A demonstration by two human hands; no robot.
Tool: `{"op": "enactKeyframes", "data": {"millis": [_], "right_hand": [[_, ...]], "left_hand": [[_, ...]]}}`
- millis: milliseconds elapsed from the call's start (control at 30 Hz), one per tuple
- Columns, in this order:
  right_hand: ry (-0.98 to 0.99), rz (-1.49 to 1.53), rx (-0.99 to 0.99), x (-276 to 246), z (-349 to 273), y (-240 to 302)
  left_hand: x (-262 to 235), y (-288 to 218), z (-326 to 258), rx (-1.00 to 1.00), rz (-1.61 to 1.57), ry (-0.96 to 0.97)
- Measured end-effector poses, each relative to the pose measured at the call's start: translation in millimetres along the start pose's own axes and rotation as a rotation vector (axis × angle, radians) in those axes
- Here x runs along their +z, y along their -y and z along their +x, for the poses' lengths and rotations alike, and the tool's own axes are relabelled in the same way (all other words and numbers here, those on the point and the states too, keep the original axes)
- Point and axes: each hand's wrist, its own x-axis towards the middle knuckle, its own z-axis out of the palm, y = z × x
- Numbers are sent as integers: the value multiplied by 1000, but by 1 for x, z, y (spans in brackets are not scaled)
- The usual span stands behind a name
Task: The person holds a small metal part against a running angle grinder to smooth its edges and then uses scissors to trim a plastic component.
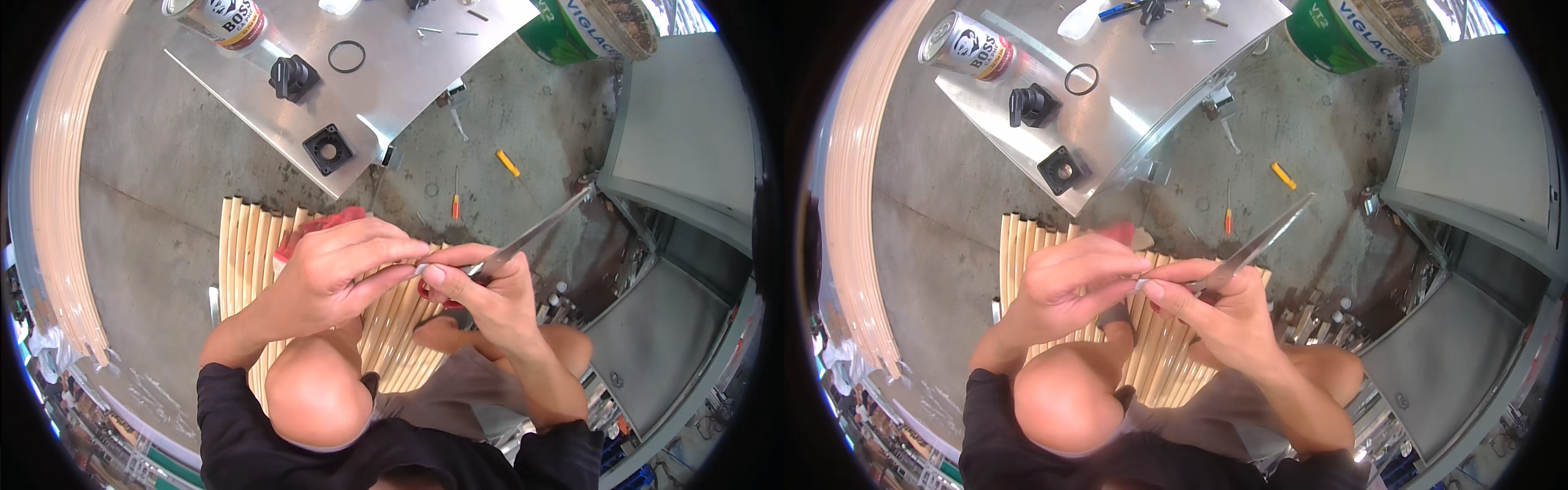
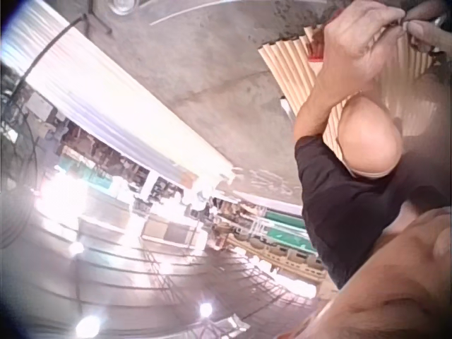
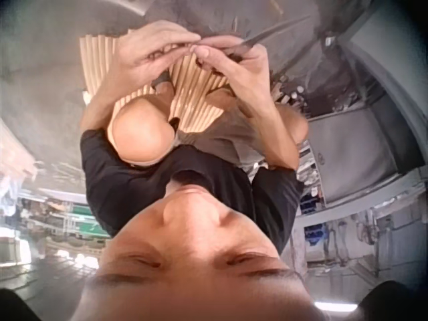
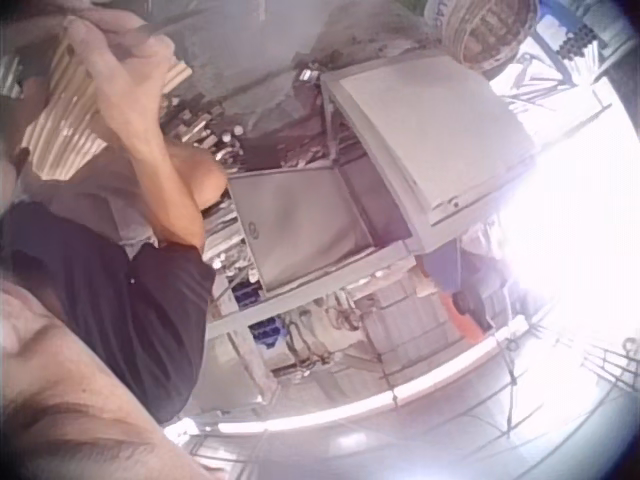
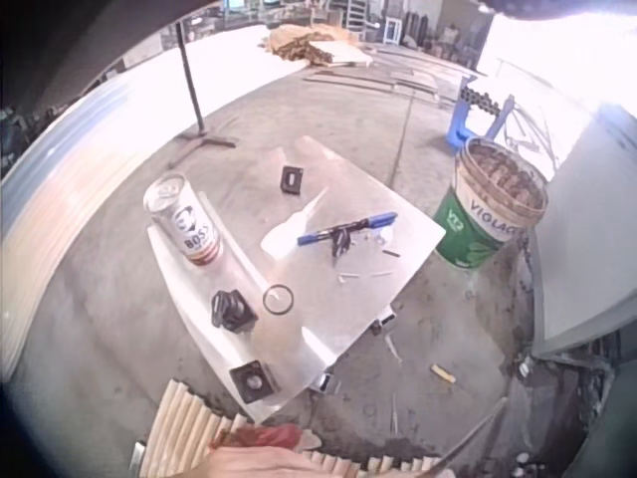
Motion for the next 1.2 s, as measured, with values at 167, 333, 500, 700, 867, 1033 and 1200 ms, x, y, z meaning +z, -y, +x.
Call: {"op": "enactKeyframes", "data": {"millis": [167,333,500,700,867,1033,1200], "right_hand": [[38,88,138,7,-10,15],[20,279,438,1,0,-20],[-143,-572,534,-99,67,-207],[-362,-1144,179,-163,109,-289],[-231,-988,38,-130,118,-242],[112,-1276,93,-151,30,-177],[439,-1189,29,-19,-98,-15]], "left_hand": [[0,-25,-2,-230,-226,29],[2,-20,-27,-598,-353,-103],[-2,-40,-49,-888,-639,-323],[-19,-93,-57,-996,-702,-504],[-28,-162,-85,-939,-720,-704],[-29,-276,-95,-735,-829,-892],[-50,-424,-167,-518,-823,-1158]]}}
